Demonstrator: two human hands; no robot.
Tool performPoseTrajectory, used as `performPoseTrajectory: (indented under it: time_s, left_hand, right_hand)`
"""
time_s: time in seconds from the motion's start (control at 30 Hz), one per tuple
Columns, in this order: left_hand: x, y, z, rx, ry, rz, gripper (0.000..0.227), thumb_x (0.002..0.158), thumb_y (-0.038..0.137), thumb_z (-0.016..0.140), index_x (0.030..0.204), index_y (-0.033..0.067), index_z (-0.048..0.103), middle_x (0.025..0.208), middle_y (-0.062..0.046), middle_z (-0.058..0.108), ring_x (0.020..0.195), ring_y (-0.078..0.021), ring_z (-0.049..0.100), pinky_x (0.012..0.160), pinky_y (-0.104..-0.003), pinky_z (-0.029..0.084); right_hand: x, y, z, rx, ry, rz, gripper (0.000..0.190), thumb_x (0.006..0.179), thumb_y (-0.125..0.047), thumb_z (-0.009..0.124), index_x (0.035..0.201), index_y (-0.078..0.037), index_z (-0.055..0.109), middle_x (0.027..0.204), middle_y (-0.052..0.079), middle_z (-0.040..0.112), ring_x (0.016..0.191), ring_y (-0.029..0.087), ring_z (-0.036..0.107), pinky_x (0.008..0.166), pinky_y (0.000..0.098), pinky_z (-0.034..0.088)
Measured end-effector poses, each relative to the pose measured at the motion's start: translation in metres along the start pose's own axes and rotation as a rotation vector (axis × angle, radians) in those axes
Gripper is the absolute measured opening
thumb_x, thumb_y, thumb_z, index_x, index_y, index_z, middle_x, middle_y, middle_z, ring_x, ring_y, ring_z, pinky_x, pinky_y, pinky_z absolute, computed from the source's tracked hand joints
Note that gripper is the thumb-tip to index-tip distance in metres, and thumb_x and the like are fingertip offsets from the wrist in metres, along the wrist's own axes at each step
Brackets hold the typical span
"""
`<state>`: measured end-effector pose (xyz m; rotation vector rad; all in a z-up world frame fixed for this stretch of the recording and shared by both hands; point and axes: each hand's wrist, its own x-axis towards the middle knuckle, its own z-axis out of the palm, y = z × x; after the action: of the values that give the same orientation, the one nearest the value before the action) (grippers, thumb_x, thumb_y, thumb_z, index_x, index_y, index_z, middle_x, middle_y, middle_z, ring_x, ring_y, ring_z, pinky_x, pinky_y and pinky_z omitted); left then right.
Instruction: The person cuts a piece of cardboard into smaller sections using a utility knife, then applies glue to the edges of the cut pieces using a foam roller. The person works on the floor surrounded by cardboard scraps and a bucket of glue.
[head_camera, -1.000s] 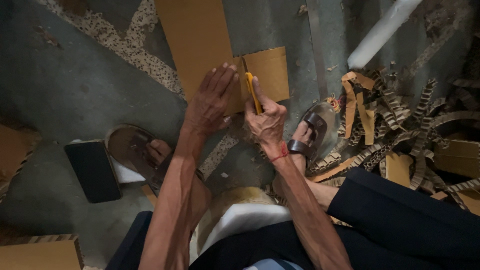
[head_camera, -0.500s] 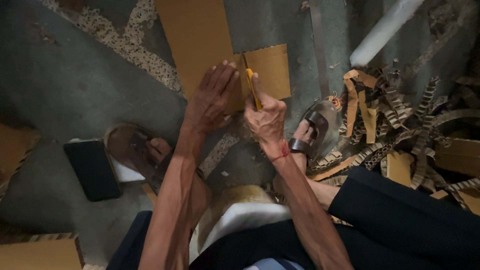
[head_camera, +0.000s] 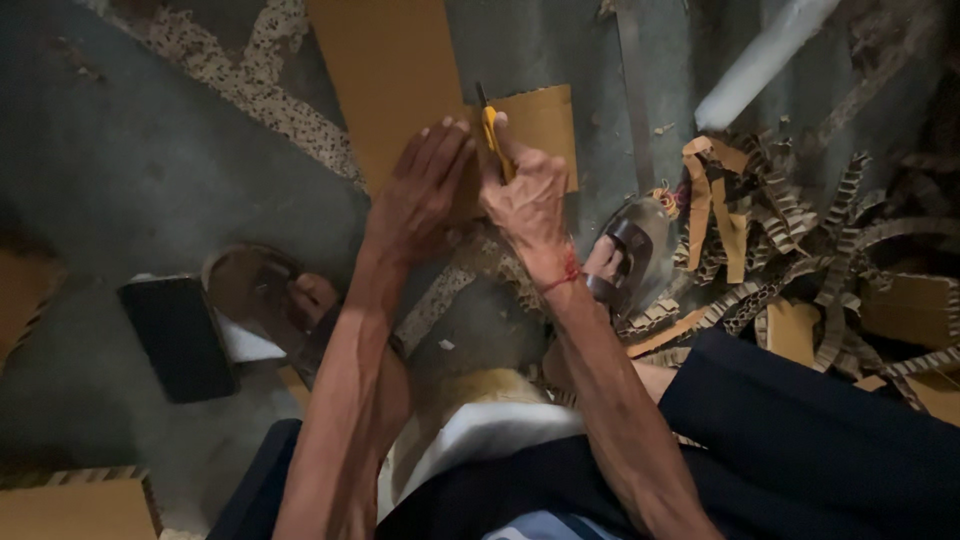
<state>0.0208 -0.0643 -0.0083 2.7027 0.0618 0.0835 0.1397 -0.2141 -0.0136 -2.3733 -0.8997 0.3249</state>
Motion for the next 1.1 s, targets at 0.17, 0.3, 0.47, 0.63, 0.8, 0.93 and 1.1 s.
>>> performPoseTrajectory:
  time_s: [0.17, 0.3, 0.47, 0.63, 0.8, 0.93, 1.1]
  left_hand:
    - [0.000, -0.002, 0.003, -0.060, 0.053, 0.012, 0.098, 0.066, 0.028, 0.086, 0.151, -0.0025, 0.046, 0.159, -0.015, 0.038, 0.152, -0.0329, 0.033, 0.128, -0.046, 0.027]
    - [0.001, -0.003, 0.003, -0.050, -0.033, -0.007, 0.102, 0.059, 0.024, 0.082, 0.150, -0.0035, 0.047, 0.156, -0.015, 0.039, 0.150, -0.0334, 0.034, 0.127, -0.046, 0.028]
    - [0.000, -0.004, 0.010, -0.018, 0.002, 0.001, 0.102, 0.061, 0.024, 0.082, 0.152, -0.0029, 0.045, 0.160, -0.016, 0.036, 0.151, -0.0327, 0.033, 0.127, -0.046, 0.027]
    - [-0.001, -0.003, 0.008, -0.073, -0.016, -0.016, 0.105, 0.061, 0.028, 0.085, 0.152, -0.0037, 0.044, 0.160, -0.017, 0.036, 0.150, -0.0336, 0.033, 0.127, -0.047, 0.026]
    - [0.000, -0.001, 0.007, -0.064, 0.001, -0.029, 0.108, 0.061, 0.036, 0.088, 0.152, -0.0011, 0.045, 0.160, -0.015, 0.036, 0.150, -0.0323, 0.033, 0.127, -0.046, 0.027]
    - [0.000, -0.002, 0.004, -0.072, -0.018, -0.028, 0.109, 0.060, 0.039, 0.089, 0.151, -0.0013, 0.045, 0.159, -0.015, 0.036, 0.150, -0.0322, 0.034, 0.126, -0.047, 0.028]
    - [0.000, -0.003, 0.002, -0.103, -0.007, -0.020, 0.107, 0.064, 0.042, 0.089, 0.151, -0.0029, 0.045, 0.159, -0.016, 0.037, 0.150, -0.0338, 0.033, 0.126, -0.048, 0.029]
  right_hand:
    - [0.002, -0.003, -0.003, -0.032, 0.006, -0.046, 0.035, 0.109, -0.016, 0.056, 0.142, -0.007, 0.062, 0.063, -0.002, 0.059, 0.037, 0.007, 0.042, 0.032, 0.0242, 0.038]
    - [-0.002, -0.003, -0.004, -0.131, 0.079, -0.227, 0.038, 0.112, -0.014, 0.053, 0.148, -0.002, 0.056, 0.055, -0.001, 0.050, 0.042, 0.007, 0.045, 0.036, 0.0257, 0.039]
    - [-0.009, -0.012, -0.011, -0.066, 0.045, -0.128, 0.041, 0.107, -0.009, 0.057, 0.148, -0.006, 0.055, 0.058, 0.002, 0.055, 0.045, 0.012, 0.054, 0.042, 0.0312, 0.044]
    - [-0.011, -0.029, -0.025, -0.012, 0.004, -0.057, 0.052, 0.101, -0.005, 0.061, 0.152, -0.006, 0.051, 0.062, 0.010, 0.062, 0.049, 0.021, 0.064, 0.047, 0.0366, 0.050]
    - [-0.022, -0.040, -0.031, -0.025, 0.029, -0.048, 0.059, 0.101, -0.004, 0.061, 0.157, -0.013, 0.046, 0.085, 0.020, 0.073, 0.069, 0.028, 0.075, 0.068, 0.0375, 0.063]
    - [-0.025, -0.041, -0.030, -0.010, 0.013, 0.010, 0.064, 0.097, -0.004, 0.062, 0.158, -0.017, 0.044, 0.082, 0.021, 0.071, 0.068, 0.030, 0.075, 0.067, 0.0407, 0.060]
    - [-0.030, -0.045, -0.032, -0.018, 0.003, 0.070, 0.064, 0.096, -0.005, 0.064, 0.156, -0.020, 0.046, 0.085, 0.022, 0.073, 0.063, 0.029, 0.073, 0.061, 0.0398, 0.057]
